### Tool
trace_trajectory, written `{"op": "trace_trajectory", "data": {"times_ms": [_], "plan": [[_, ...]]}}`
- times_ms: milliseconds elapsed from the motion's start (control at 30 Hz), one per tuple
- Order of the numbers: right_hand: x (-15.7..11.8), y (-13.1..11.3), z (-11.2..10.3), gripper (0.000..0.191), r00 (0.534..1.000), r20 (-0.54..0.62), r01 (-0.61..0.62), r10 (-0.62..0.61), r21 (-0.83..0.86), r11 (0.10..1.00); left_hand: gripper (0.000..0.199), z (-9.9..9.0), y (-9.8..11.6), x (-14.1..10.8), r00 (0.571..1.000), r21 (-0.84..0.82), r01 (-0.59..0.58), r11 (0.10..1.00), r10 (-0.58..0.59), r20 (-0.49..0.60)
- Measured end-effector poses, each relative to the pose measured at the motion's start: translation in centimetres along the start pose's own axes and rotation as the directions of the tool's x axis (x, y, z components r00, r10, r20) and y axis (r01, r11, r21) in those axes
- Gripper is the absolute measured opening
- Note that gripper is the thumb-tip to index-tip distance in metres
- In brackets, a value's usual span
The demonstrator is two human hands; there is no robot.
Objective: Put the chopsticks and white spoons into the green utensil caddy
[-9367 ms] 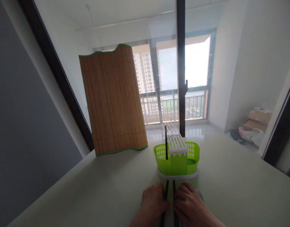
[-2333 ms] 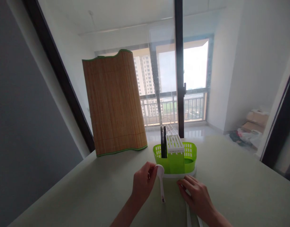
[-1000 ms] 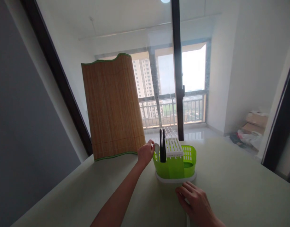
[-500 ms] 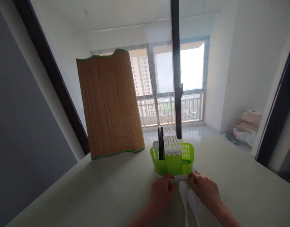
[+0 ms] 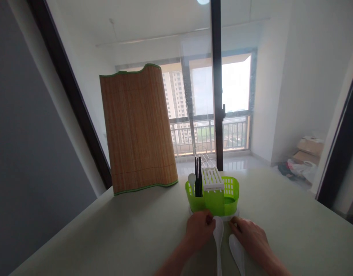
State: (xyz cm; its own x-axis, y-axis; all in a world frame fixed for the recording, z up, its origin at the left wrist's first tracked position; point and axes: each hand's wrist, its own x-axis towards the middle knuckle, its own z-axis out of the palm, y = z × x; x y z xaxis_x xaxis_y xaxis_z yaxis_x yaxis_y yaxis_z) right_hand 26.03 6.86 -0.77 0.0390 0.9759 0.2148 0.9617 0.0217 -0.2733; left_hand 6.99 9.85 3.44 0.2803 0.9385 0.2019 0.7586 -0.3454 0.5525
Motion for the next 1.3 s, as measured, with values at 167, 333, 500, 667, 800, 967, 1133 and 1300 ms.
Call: {"op": "trace_trajectory", "data": {"times_ms": [167,333,500,667,800,967,1133,1300], "plan": [[-0.1,-0.4,-0.1,0.026,1.0,0.013,0.007,-0.007,-0.001,1.0,0.015,-5.4,0.8,-0.5,0.954,0.097,-0.15,0.984,0.17,-0.249],[-0.3,-0.4,0.0,0.027,0.999,0.02,0.025,-0.025,-0.002,1.0,0.018,-8.1,0.6,-1.0,0.805,0.262,-0.266,0.928,0.363,-0.468],[-0.2,-0.2,0.3,0.025,0.999,0.021,0.042,-0.042,-0.011,0.999,0.02,-12.1,1.2,0.3,0.637,0.295,-0.235,0.926,0.376,-0.673],[-0.2,-0.2,0.3,0.025,0.999,0.011,0.044,-0.044,-0.008,0.999,0.022,-14.7,2.1,3.5,0.623,0.328,-0.174,0.929,0.362,-0.694],[-0.3,-0.2,0.3,0.025,0.999,-0.008,0.05,-0.05,-0.005,0.999,0.022,-13.7,1.1,6.1,0.72,0.401,-0.115,0.909,0.355,-0.596],[-0.3,-0.4,0.3,0.023,0.998,-0.01,0.056,-0.056,-0.027,0.998,0.024,-11.2,-0.9,7.5,0.838,0.4,-0.024,0.916,0.236,-0.492],[-0.3,-0.6,0.3,0.025,0.997,-0.024,0.066,-0.067,-0.015,0.998,0.023,-9.8,-1.7,7.6,0.908,0.379,0.006,0.925,0.154,-0.39],[-0.4,-0.5,0.5,0.024,0.997,-0.037,0.066,-0.066,-0.012,0.998,0.024,-9.3,-1.7,8.0,0.936,0.384,0.073,0.921,0.069,-0.344]]}}
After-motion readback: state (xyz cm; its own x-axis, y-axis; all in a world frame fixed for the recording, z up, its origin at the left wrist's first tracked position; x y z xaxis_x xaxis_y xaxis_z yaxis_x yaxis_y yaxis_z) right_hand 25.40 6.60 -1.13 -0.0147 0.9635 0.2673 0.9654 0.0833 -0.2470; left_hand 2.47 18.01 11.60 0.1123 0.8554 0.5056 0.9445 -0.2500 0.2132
